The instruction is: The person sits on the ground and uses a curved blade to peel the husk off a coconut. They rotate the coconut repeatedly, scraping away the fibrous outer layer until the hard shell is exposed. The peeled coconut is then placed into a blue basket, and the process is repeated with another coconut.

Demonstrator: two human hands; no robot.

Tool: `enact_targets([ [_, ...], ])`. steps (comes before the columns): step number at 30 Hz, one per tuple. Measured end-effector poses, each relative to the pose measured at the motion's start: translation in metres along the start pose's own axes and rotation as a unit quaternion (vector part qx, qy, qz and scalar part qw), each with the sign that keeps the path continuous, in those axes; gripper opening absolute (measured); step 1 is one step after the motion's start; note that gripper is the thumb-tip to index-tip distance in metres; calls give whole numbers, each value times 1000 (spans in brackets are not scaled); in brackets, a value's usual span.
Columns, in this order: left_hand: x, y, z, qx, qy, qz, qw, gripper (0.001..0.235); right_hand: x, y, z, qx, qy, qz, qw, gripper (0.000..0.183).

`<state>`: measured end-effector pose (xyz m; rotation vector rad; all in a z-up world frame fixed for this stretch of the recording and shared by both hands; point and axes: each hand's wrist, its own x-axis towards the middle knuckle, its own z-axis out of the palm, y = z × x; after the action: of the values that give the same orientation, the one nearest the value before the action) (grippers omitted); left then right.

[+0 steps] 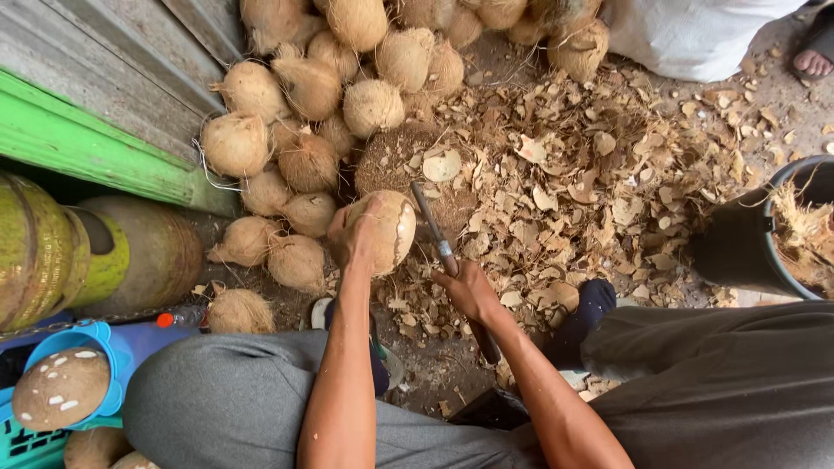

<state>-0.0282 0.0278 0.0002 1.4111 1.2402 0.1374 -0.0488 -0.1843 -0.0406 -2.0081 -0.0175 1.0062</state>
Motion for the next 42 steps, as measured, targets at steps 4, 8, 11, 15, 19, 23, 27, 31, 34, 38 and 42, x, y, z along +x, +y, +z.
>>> enact_targets([
  [4, -8, -9, -3, 46, 10, 5, 999, 67, -5, -2, 6, -33, -7, 45, 998, 36],
  [8, -11, -4, 2, 78, 13, 13, 997, 75, -4, 0, 11, 51, -13, 4, 999, 33],
  [11, -17, 0, 3, 111, 10, 54, 992, 74, -2, -3, 10, 63, -20, -3, 998, 34],
  [15, -26, 2, 4, 115, 21, 51, 992, 77, -2, -8, 9, 193, -81, 9, 978, 29],
  [19, -35, 2, 16, 140, 19, 133, 981, 77, -5, -8, 1, 325, -109, -6, 939, 25],
  [23, -31, 1, 26, 138, -56, 227, 962, 80, -14, -3, -8, 383, -90, -37, 919, 11],
  [27, -15, -4, 33, 131, -70, 223, 963, 76, -28, 4, -7, 311, -59, -65, 946, 23],
  [31, 7, -5, 37, 130, -69, 182, 972, 71, -36, 0, -7, 163, -22, 32, 986, 23],
  [34, 15, -3, 36, 139, -84, 170, 972, 68, -39, -4, -20, 230, -23, -38, 972, 31],
  [38, 24, 9, 31, 152, -110, 175, 966, 66, -42, -4, -52, 274, 29, -159, 948, 34],
  [42, 32, 19, 36, 166, -116, 165, 965, 64, -33, -6, -50, 281, 91, -236, 926, 33],
])
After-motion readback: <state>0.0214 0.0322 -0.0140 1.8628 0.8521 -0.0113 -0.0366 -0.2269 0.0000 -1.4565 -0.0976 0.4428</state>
